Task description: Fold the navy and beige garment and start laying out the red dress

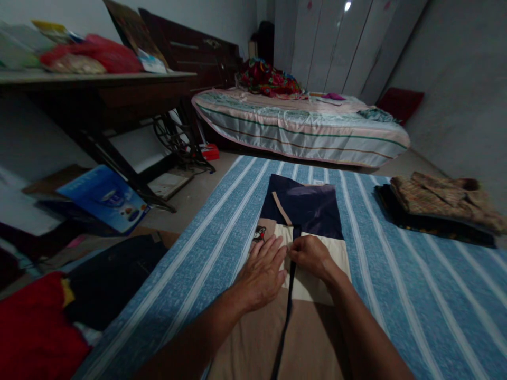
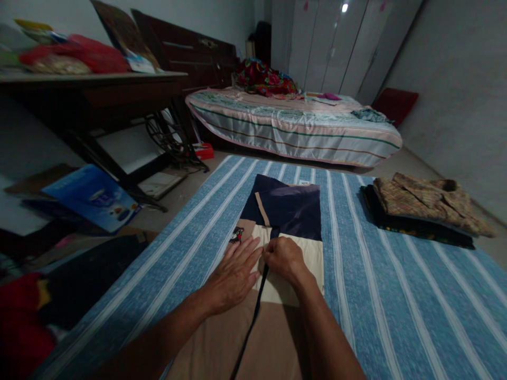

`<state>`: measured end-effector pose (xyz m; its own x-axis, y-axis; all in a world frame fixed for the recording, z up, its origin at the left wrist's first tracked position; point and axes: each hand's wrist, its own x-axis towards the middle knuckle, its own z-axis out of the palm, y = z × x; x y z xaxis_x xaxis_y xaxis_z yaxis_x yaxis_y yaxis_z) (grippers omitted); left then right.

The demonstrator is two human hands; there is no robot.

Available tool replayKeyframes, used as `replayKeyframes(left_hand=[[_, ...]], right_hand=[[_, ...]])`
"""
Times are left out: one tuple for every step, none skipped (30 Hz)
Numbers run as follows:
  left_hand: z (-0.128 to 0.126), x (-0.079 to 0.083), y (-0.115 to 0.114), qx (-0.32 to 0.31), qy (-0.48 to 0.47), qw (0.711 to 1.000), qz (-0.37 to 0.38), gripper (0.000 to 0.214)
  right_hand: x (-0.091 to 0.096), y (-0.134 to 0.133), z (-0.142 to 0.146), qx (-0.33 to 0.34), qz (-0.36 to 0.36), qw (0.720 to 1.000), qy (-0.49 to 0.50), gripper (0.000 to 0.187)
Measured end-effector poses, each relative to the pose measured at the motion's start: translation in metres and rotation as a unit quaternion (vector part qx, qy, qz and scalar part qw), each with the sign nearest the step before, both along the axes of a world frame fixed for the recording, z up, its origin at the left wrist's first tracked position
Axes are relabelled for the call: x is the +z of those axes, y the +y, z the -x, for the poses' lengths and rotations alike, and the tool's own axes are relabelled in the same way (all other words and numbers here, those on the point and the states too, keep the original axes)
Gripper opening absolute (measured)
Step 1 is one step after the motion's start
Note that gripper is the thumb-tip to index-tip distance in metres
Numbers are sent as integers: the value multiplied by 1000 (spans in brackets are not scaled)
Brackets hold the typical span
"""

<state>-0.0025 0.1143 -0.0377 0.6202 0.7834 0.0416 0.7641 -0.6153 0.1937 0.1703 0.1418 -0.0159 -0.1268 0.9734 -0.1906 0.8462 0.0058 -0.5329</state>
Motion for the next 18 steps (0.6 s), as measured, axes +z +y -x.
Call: replayKeyframes(left_hand=[[0, 0, 0, 0, 1, 1000, 0, 54], [0, 1, 0, -1, 3, 1000, 1, 54], [0, 2, 0, -2, 4, 1000, 1, 54], [0, 2, -1, -1, 4, 1000, 2, 54], [0, 3, -1, 1, 4, 1000, 3, 54], [0, 4, -1, 3, 4, 1000, 3, 54], [0, 5, -1, 4, 4, 1000, 4, 55], [0, 5, -1, 6, 5, 1000, 6, 55], [0, 6, -1, 6, 9, 1000, 10, 55], [0, 7, 0, 3, 13, 1000, 16, 56], [0, 7, 0, 0, 17, 1000, 22, 57], [1, 8, 0, -2, 20, 999, 27, 59], [1, 8, 0, -4, 21, 999, 32, 60], [2, 8, 0, -4, 21, 999, 35, 61], [2, 9, 0, -4, 19, 999, 37, 62], [2, 9, 0, -4, 18, 999, 39, 63], [2, 10, 0, -4, 18, 999, 41, 63], [2, 10, 0, -5, 18, 999, 43, 63]], right_hand=[[-1, 1, 0, 1, 0, 1000, -2, 19], [-1, 1, 0, 2, 1, 1000, -3, 19], [-2, 2, 0, 5, 2, 1000, -3, 19], [-2, 3, -1, 8, 4, 1000, -1, 18], [-2, 3, -1, 11, 7, 1000, 2, 18], [-2, 3, -1, 14, 9, 1000, 5, 18], [-2, 3, -1, 16, 10, 1000, 8, 18], [-2, 3, -2, 17, 10, 1000, 10, 18], [-2, 3, -2, 17, 8, 1000, 12, 18], [-2, 3, -2, 16, 7, 1000, 13, 18], [-2, 3, -2, 13, 6, 1000, 14, 18], [-2, 3, -2, 10, 5, 1000, 16, 18], [-3, 3, -3, 8, 4, 1000, 17, 18], [-3, 3, -3, 6, 4, 1000, 20, 17], [-3, 3, -3, 5, 3, 1000, 23, 17], [-3, 3, -3, 5, 4, 1000, 27, 17], [-3, 3, -3, 6, 4, 1000, 31, 16], [-3, 3, -3, 6, 4, 999, 35, 16]])
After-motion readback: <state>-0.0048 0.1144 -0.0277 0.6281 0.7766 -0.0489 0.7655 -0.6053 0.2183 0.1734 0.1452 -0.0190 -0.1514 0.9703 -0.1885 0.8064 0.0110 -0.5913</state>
